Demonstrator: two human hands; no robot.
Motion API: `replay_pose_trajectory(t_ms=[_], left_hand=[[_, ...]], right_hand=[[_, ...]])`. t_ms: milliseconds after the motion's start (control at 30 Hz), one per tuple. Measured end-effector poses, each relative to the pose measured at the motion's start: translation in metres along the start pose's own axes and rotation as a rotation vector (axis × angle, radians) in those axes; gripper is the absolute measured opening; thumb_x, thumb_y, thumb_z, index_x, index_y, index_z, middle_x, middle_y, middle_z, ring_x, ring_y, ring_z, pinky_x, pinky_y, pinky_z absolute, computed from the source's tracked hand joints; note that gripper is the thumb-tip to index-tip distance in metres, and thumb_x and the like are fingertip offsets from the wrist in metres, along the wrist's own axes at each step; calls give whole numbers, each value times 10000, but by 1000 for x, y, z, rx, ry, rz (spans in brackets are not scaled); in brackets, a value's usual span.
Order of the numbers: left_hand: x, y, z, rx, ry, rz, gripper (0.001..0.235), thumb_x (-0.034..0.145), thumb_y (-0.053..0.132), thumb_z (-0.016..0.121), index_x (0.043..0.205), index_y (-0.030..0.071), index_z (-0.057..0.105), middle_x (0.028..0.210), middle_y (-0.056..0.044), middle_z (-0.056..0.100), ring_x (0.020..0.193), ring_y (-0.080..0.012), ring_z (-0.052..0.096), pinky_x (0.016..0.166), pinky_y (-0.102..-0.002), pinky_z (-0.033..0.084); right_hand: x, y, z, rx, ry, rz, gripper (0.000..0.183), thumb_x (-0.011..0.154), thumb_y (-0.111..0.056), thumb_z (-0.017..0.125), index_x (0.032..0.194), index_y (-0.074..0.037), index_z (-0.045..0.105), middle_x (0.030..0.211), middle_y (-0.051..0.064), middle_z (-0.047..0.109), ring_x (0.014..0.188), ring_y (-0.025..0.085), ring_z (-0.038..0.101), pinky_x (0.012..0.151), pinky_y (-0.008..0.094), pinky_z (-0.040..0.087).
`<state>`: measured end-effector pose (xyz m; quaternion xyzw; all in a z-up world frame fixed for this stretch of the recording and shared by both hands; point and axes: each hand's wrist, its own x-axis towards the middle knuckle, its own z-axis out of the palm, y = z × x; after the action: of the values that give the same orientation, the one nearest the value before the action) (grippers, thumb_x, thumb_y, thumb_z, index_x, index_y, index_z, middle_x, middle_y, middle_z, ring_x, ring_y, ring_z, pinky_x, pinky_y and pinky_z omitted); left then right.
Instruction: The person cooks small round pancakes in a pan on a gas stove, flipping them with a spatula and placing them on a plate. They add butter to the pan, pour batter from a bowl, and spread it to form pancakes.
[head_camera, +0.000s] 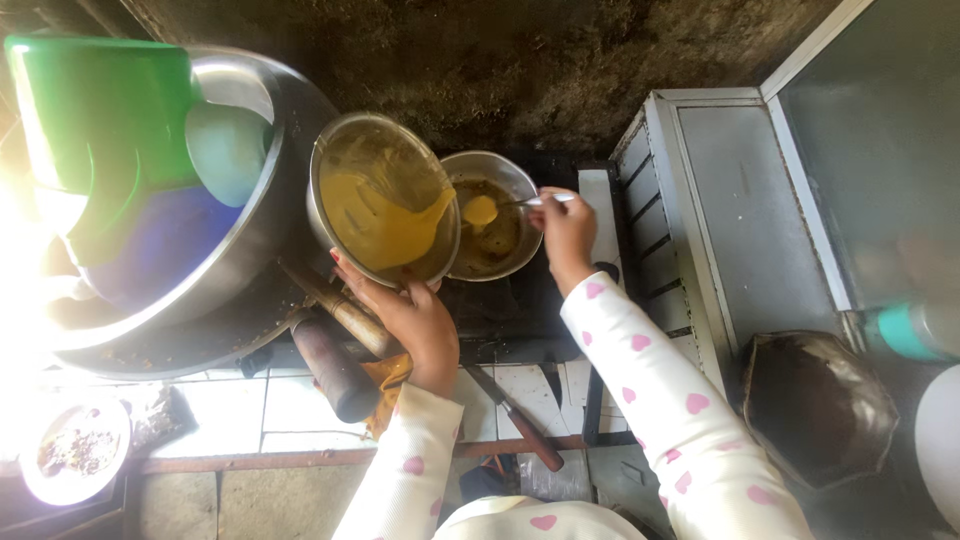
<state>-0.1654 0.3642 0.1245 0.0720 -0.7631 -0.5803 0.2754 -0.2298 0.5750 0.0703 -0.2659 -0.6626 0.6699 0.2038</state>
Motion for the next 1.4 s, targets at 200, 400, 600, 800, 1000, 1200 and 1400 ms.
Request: replay_pose_trajectory(t_ms=[200,400,600,800,1000,1200,1400], left_hand=[[-2,-1,-1,-29,-16,-2,832,963,-109,518,1658,31,84,1748,-192,99,1638,-376,35,1315,-465,86],[-3,-3,-1,-5,-10,8,828,963,-96,535,1656,32,100,1751,-185,124,1637,-376,43,1312,-462,92],[-3,-1,0,-51,-8,17,840,937,-119,496,1661,31,98,1750,-179,106,1643,-365,64,1320,-457,109],[-3,3,-2,-49,-19,26,860,911,-133,490,1655,30,91,1750,-186,105,1641,-360,61,1320,-458,103],[-2,4,-2,-158,-29,-24,873,896,-142,484,1652,46,89,1741,-193,59,1630,-362,12,1301,-454,94],[-3,3,-4,13,-52,26,816,950,-104,519,1651,66,136,1744,-188,110,1635,-373,31,1310,-477,86],[-5,6,-4,31,-94,-23,808,961,-81,530,1649,89,142,1729,-199,105,1613,-403,44,1282,-484,148]], right_hand=[[-30,0,8,-428,-182,-508,173,984,-109,672,1131,-53,744,908,97,790,657,137,721,569,271,528],[-50,-33,3,-471,-245,-895,136,993,-75,677,1123,-64,715,1035,117,770,881,256,770,738,326,615],[-57,-71,-6,-481,-182,-973,119,996,-73,684,1110,-55,716,1046,117,767,894,284,757,770,360,607],[-56,-90,-13,-460,-111,-1009,118,1023,-81,673,1133,-55,708,1050,118,770,907,261,757,759,341,599],[-49,-50,-9,-460,-134,-974,134,1035,-91,652,1157,-63,700,1026,100,773,842,222,773,724,309,627],[-40,-28,-11,-519,-85,-593,119,995,-97,671,1085,-56,736,913,84,791,654,185,732,556,299,572],[-34,-60,-21,-19,-85,-656,116,1073,-71,612,1146,5,659,958,116,744,825,143,738,752,265,624]])
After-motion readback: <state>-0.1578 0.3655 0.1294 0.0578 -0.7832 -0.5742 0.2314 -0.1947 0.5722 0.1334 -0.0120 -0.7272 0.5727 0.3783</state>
